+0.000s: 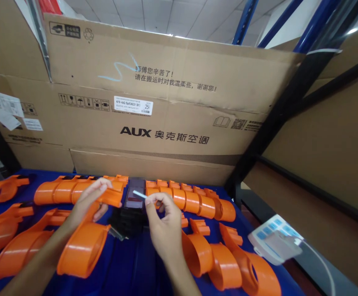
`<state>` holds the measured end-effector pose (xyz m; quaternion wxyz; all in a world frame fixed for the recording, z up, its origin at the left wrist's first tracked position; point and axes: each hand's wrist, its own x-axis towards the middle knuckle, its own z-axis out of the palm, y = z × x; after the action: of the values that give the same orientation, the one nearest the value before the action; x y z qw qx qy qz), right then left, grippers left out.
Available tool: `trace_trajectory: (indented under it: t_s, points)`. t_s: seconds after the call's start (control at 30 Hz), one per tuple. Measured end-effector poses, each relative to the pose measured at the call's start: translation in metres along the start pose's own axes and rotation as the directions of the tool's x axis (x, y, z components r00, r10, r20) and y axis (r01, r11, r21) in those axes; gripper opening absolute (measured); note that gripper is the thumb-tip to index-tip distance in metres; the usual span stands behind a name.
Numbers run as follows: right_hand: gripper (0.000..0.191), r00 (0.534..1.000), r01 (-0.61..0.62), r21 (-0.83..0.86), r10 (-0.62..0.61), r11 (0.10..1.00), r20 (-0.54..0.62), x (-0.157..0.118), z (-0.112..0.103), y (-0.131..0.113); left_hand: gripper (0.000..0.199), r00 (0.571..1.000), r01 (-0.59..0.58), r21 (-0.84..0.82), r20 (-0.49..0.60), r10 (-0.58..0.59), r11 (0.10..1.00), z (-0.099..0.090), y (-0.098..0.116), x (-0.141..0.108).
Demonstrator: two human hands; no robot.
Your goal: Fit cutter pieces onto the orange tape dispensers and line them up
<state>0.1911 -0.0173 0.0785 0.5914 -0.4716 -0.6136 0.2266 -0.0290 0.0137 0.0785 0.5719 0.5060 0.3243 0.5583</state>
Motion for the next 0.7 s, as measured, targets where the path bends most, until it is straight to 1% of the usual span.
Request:
trace_trajectory:
  t_s: [0.03,0.07,0.1,0.13,0.17,0.23,0.27,0.33,0.4,0.5,0.57,0.6,0.7]
  points:
    - [0.016,1.0,0.008,-0.017,-0.008,1.0,-0.012,0.001,-0.002,0.0,0.034,1.0,-0.006,-0.047,-0.003,0.006,0.999,-0.006,0.004,0.002]
    - [0.015,1.0,0.025,-0.05,-0.024,0.998,0.004,0.001,-0.003,-0.002,0.033,1.0,0.0,-0.1,0.002,0.0,0.995,-0.011,0.007,0.004]
    - [0.014,0.997,0.05,-0.095,-0.045,0.994,0.057,0.0,-0.003,-0.004,0.033,1.0,0.017,-0.158,0.013,-0.015,0.987,-0.016,0.009,0.005]
    - [0.014,0.988,0.086,-0.145,-0.066,0.986,0.141,-0.001,-0.002,-0.006,0.033,0.999,0.04,-0.215,0.028,-0.035,0.976,-0.02,0.01,0.007]
    - [0.014,0.967,0.131,-0.193,-0.083,0.972,0.24,-0.003,0.0,-0.009,0.033,0.998,0.064,-0.265,0.041,-0.055,0.962,-0.024,0.011,0.008]
    - [0.013,0.904,0.232,-0.274,-0.103,0.933,0.416,-0.009,0.009,-0.013,0.033,0.995,0.097,-0.33,0.053,-0.084,0.939,-0.028,0.009,0.01]
    - [0.013,0.873,0.28,-0.309,-0.107,0.909,0.476,-0.012,0.014,-0.014,0.033,0.995,0.102,-0.345,0.051,-0.09,0.933,-0.028,0.007,0.01]
    - [0.013,0.829,0.357,-0.374,-0.106,0.856,0.549,-0.016,0.025,-0.014,0.033,0.994,0.105,-0.349,0.04,-0.098,0.931,-0.028,0.005,0.011]
    - [0.013,0.802,0.41,-0.431,-0.093,0.804,0.59,-0.019,0.034,-0.01,0.034,0.994,0.109,-0.333,0.037,-0.102,0.937,-0.026,0.004,0.011]
    - [0.009,0.785,0.445,-0.477,-0.073,0.758,0.615,-0.018,0.039,-0.004,0.038,0.993,0.116,-0.3,0.025,-0.114,0.947,-0.022,0.005,0.009]
    - [0.009,0.786,0.439,-0.454,-0.086,0.775,0.613,-0.016,0.037,-0.002,0.038,0.993,0.107,-0.268,-0.017,-0.116,0.957,-0.02,0.006,0.009]
    - [0.01,0.795,0.425,-0.433,-0.1,0.795,0.598,-0.015,0.034,-0.002,0.038,0.992,0.097,-0.246,-0.049,-0.112,0.964,-0.02,0.006,0.009]
    - [0.013,0.843,0.349,-0.323,-0.145,0.88,0.518,-0.013,0.022,-0.009,0.039,0.984,0.062,-0.18,-0.154,-0.091,0.982,-0.017,0.003,0.012]
